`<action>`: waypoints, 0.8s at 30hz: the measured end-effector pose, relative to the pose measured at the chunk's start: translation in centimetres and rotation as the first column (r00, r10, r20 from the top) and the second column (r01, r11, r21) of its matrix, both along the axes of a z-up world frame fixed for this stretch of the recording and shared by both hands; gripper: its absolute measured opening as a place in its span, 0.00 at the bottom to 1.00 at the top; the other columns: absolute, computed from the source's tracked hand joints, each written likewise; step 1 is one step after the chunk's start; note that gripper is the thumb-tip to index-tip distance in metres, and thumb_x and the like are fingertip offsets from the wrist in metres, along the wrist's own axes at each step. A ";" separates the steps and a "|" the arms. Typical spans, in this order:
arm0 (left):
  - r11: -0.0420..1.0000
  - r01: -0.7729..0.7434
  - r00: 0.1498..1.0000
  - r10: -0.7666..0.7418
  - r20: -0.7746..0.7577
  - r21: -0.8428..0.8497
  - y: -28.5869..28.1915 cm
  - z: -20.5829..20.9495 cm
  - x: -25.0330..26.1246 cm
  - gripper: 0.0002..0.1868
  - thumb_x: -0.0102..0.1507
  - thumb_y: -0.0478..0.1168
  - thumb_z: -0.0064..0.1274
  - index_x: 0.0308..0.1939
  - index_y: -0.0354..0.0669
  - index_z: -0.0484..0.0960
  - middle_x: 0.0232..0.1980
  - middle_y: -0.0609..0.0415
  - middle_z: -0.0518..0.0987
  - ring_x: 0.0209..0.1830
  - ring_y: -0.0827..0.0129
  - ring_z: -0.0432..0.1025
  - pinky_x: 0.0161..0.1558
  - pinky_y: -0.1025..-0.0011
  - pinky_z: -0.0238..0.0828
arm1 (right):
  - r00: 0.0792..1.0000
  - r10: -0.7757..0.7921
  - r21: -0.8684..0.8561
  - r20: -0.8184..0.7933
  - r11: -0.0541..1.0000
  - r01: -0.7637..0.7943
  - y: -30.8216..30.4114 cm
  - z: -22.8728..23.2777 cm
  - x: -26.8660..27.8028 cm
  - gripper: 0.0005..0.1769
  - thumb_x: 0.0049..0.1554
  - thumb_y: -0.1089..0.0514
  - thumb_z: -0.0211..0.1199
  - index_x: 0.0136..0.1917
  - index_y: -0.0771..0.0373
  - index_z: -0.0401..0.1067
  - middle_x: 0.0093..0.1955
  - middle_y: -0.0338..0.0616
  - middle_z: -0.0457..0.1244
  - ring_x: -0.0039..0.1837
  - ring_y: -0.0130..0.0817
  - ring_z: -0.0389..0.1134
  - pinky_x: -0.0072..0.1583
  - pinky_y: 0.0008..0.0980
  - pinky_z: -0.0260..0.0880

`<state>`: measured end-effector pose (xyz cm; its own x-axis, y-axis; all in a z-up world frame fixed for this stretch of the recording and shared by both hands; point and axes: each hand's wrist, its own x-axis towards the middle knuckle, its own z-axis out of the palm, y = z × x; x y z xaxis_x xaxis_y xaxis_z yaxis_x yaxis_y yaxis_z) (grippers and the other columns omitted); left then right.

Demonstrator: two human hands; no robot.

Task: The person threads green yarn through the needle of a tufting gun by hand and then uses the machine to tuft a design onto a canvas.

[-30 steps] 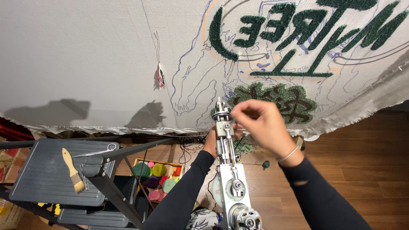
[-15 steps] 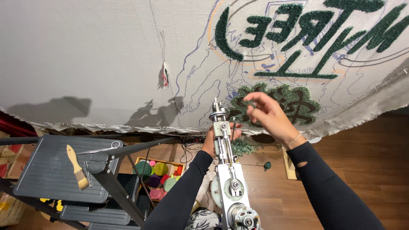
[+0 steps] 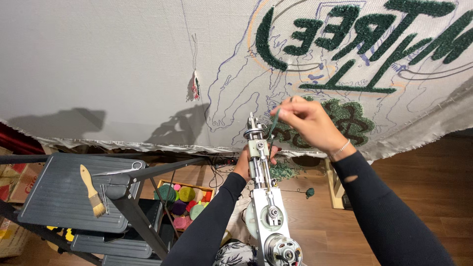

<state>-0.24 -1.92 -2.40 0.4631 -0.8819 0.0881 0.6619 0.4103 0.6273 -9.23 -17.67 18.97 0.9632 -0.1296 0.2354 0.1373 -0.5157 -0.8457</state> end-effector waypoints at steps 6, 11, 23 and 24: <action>0.960 -0.077 0.982 0.026 0.189 0.270 -0.4 -0.8 0.0 0.23 0.74 0.47 0.33 0.52 0.35 0.80 0.44 0.41 0.85 0.30 0.68 0.74 0.33 0.69 0.74 | 0.984 0.150 0.177 -0.094 0.975 -0.132 2.9 5.4 1.5 0.14 0.64 0.56 0.59 0.54 0.65 0.80 0.37 0.37 0.66 0.38 0.18 0.62 0.38 0.21 0.62; 0.972 -0.140 0.969 0.096 0.227 0.188 -0.9 -0.2 -0.5 0.13 0.73 0.38 0.41 0.54 0.33 0.77 0.48 0.46 0.82 0.45 0.63 0.79 0.52 0.61 0.80 | 0.929 0.323 0.347 -0.182 0.905 -0.246 4.4 7.7 1.9 0.15 0.66 0.55 0.54 0.53 0.65 0.77 0.39 0.36 0.70 0.35 0.19 0.64 0.36 0.20 0.65; 0.996 0.046 0.938 -0.017 -0.346 0.076 -1.4 -2.0 0.1 0.19 0.74 0.44 0.27 0.49 0.35 0.72 0.51 0.38 0.81 0.50 0.56 0.79 0.47 0.63 0.81 | 0.965 0.239 0.599 -0.104 0.790 -0.132 1.3 8.1 1.0 0.13 0.70 0.52 0.49 0.51 0.59 0.70 0.31 0.26 0.49 0.32 0.18 0.47 0.35 0.20 0.50; 0.994 0.060 0.908 -0.017 -0.419 0.091 -1.3 -1.8 0.0 0.18 0.71 0.43 0.28 0.48 0.34 0.71 0.52 0.38 0.80 0.54 0.59 0.80 0.44 0.64 0.80 | 0.975 0.200 0.621 -0.093 0.777 -0.100 1.1 8.1 0.9 0.13 0.70 0.51 0.49 0.49 0.59 0.69 0.32 0.27 0.50 0.33 0.19 0.47 0.36 0.20 0.51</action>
